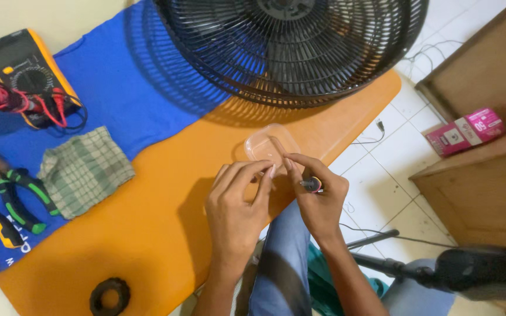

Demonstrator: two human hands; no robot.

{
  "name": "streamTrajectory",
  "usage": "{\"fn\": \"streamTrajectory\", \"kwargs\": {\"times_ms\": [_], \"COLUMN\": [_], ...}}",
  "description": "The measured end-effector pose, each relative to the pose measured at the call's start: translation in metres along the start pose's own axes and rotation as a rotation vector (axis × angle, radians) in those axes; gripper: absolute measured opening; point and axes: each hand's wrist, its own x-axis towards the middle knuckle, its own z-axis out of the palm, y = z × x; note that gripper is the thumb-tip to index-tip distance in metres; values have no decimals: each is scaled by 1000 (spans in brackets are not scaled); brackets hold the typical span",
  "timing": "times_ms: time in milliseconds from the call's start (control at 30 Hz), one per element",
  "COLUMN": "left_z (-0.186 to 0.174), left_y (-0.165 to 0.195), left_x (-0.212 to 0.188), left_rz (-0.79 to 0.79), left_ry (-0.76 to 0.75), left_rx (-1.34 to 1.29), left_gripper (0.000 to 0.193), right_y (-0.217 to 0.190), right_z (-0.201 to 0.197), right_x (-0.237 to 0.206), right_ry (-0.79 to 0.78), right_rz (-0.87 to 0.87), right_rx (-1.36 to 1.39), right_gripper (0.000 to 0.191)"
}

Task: The person sits on the floor and uses a screwdriver to unscrew and disassemble the rear housing of a pedestal fan motor, handling small screws and a plastic container of parts. They reposition the motor housing and continue loosening screws on different sides of the casing.

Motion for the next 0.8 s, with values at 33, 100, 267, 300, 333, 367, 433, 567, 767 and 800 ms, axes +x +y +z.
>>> {"fn": "streamTrajectory", "kwargs": {"times_ms": [33, 100, 267, 300, 333, 367, 433, 567, 767, 800], "left_z": [0, 1, 4, 5, 7, 9, 13, 24, 40, 42], "left_y": [2, 6, 17, 20, 22, 24, 28, 39, 57, 60], "left_x": [-1, -3, -9, -10, -11, -11, -12, -18, -26, -27], "left_rz": [14, 4, 46, 48, 51, 76, 125, 92, 146, 171], "left_ry": [1, -8, -39, -46, -53, -55, -63, -126, -213, -219], "left_rx": [-1, -4, -30, -33, -36, -40, -50, -111, -149, -158], "left_gripper": [12, 12, 11, 11, 11, 11, 11, 12, 18, 18], "right_y": [-1, -3, -9, -10, -11, -12, -14, -15, -13, -13], "right_z": [-2, -8, -22, -26, -30, -34, -44, -64, -99, -104], "right_x": [-1, -3, -9, -11, -12, -13, -16, -23, -33, -35], "right_ry": [5, 8, 51, 60, 71, 84, 111, 167, 272, 285], "right_rz": [0, 11, 1, -7, -14, -9, 5, 32, -37, -23], "right_rx": [-2, -7, -22, -29, -36, -41, -54, -56, -160, -164], "right_gripper": [16, 16, 16, 16, 15, 15, 16, 15, 19, 19]}}
